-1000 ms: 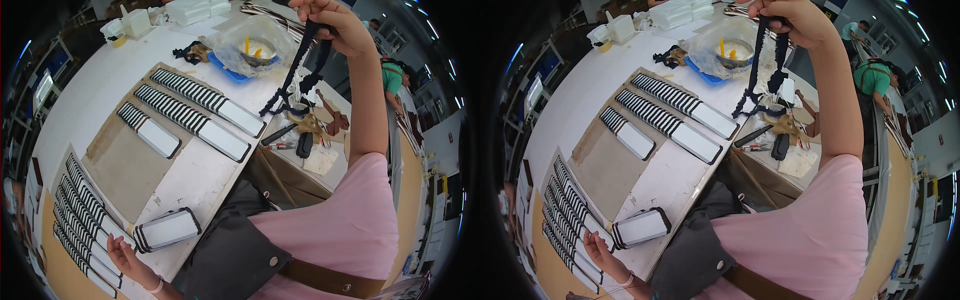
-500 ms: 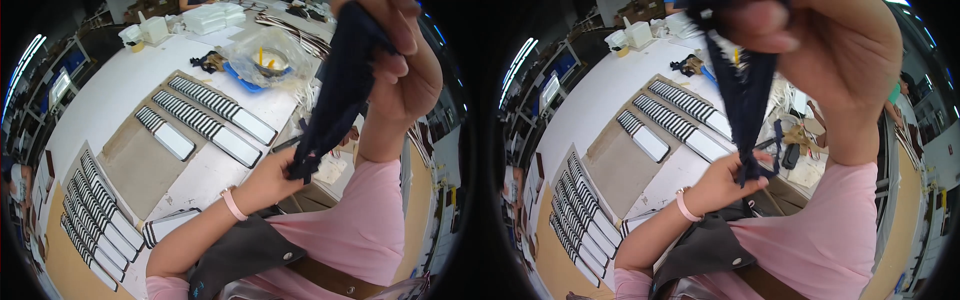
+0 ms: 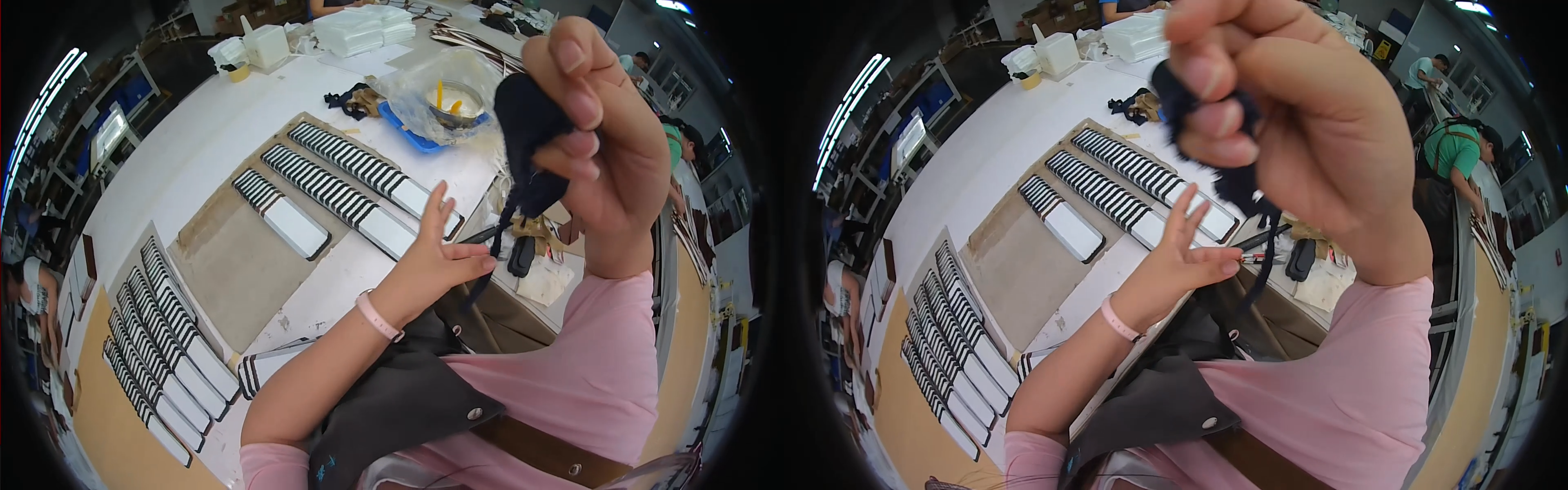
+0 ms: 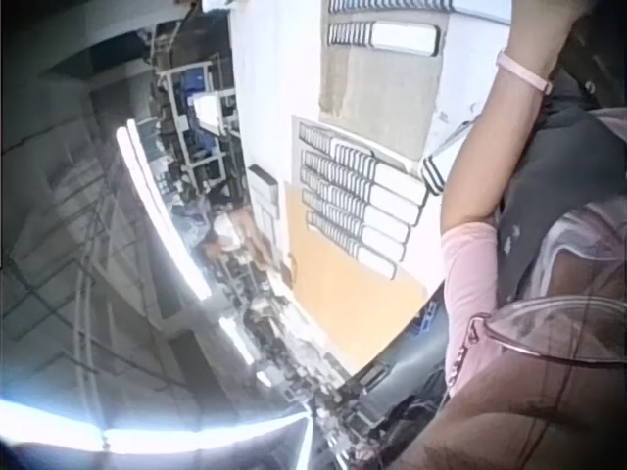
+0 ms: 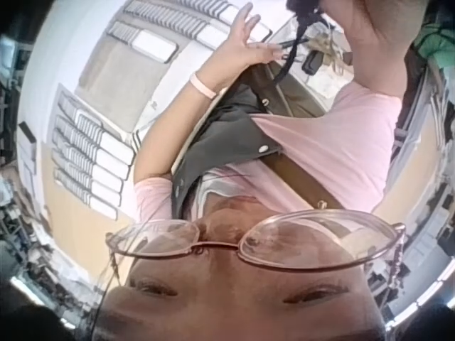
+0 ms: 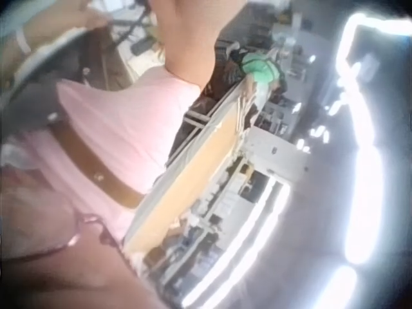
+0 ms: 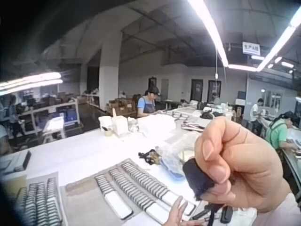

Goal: Checking and stacking wallet components at a workshop table.

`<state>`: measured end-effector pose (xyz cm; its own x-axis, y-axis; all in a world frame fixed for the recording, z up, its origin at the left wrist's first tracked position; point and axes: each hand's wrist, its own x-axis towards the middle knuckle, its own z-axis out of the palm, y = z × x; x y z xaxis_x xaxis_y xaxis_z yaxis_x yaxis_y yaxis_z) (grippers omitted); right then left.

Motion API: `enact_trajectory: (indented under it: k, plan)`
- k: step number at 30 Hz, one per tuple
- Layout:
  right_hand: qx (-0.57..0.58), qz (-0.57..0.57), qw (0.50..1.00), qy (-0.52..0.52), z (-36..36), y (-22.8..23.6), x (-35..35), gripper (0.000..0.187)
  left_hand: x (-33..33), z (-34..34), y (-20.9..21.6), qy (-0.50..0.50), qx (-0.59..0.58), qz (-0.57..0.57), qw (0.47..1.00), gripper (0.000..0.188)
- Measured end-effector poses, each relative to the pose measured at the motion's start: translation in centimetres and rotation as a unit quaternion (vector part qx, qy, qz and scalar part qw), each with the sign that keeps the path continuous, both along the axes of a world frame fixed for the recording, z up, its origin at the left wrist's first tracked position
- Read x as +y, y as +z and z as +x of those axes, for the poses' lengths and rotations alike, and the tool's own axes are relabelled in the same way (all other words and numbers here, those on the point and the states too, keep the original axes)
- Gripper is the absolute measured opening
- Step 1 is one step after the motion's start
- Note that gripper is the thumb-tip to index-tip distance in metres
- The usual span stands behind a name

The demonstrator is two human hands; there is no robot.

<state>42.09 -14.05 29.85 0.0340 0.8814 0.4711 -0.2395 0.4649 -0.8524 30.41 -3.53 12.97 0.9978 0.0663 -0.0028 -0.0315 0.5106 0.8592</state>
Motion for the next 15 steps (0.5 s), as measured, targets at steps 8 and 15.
enact_trajectory:
  k: [8,15]
  plan:
    - [0.102,0.082,0.985,-0.114,0.4,0.6,1.1,0.025,-2.1,-1.4,-3.1,-0.158,-0.013,0.148,0.976,0.048]
    - [-0.001,0.181,0.940,-0.288,10.0,0.8,-3.4,0.015,2.9,-5.0,-3.3,-0.012,0.108,0.020,0.994,0.040]
